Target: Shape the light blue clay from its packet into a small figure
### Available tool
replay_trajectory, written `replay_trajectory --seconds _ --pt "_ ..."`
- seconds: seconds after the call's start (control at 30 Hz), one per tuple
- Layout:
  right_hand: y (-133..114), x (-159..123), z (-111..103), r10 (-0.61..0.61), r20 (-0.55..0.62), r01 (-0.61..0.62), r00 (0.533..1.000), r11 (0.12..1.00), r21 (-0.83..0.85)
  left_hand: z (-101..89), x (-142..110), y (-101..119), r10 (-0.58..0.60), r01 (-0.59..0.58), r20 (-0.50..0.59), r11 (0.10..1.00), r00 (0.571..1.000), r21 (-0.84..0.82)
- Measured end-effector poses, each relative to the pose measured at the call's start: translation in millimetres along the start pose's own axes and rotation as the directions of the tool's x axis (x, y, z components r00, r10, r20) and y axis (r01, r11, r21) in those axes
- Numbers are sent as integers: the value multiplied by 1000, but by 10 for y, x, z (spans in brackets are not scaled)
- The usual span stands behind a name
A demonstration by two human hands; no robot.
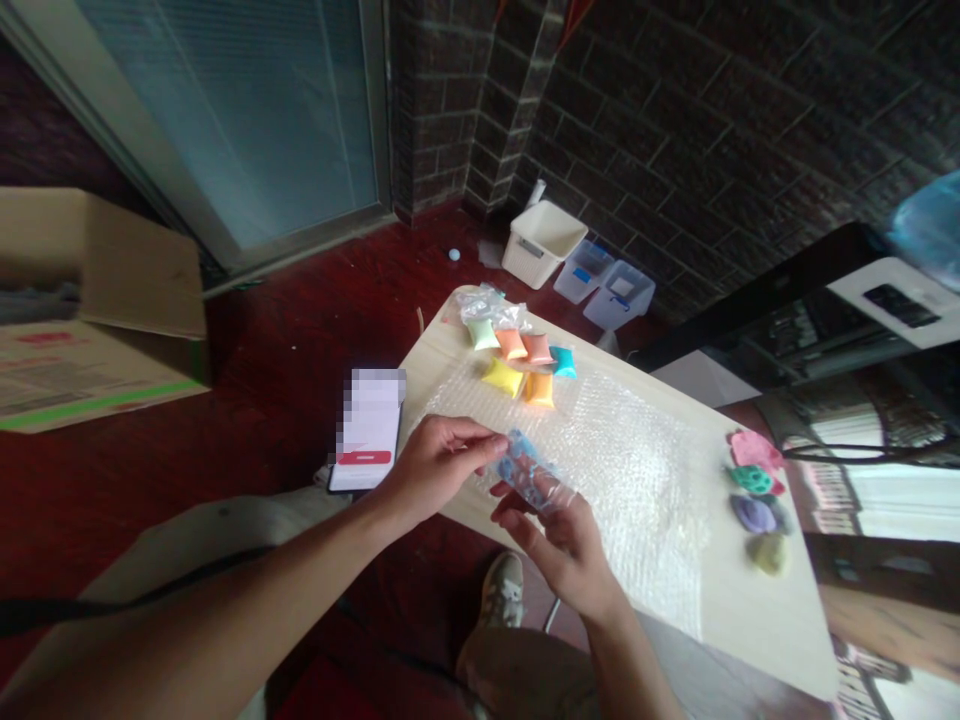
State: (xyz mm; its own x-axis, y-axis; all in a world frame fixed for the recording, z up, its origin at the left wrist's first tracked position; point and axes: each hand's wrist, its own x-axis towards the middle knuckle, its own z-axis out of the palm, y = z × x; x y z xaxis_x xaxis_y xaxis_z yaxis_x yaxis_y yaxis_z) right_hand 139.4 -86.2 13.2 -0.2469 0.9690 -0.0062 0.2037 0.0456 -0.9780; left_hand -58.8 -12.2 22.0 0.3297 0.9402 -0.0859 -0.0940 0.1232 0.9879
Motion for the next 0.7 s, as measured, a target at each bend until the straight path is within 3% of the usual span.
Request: replay_trajectory --seconds 0.1,0.3,0.7 --pt "23 -12 18 -7 11 7 1000 1000 2 5 6 11 25 -25 7 998 1000 -54" --pt "0 -13 42 -29 36 30 999 999 -29 -3 -1 25 86 -86 -9 996 996 1" --pt "-85 26 19 -27 88 44 996 980 -196 96 -33 -54 100 -100 -10 995 995 29"
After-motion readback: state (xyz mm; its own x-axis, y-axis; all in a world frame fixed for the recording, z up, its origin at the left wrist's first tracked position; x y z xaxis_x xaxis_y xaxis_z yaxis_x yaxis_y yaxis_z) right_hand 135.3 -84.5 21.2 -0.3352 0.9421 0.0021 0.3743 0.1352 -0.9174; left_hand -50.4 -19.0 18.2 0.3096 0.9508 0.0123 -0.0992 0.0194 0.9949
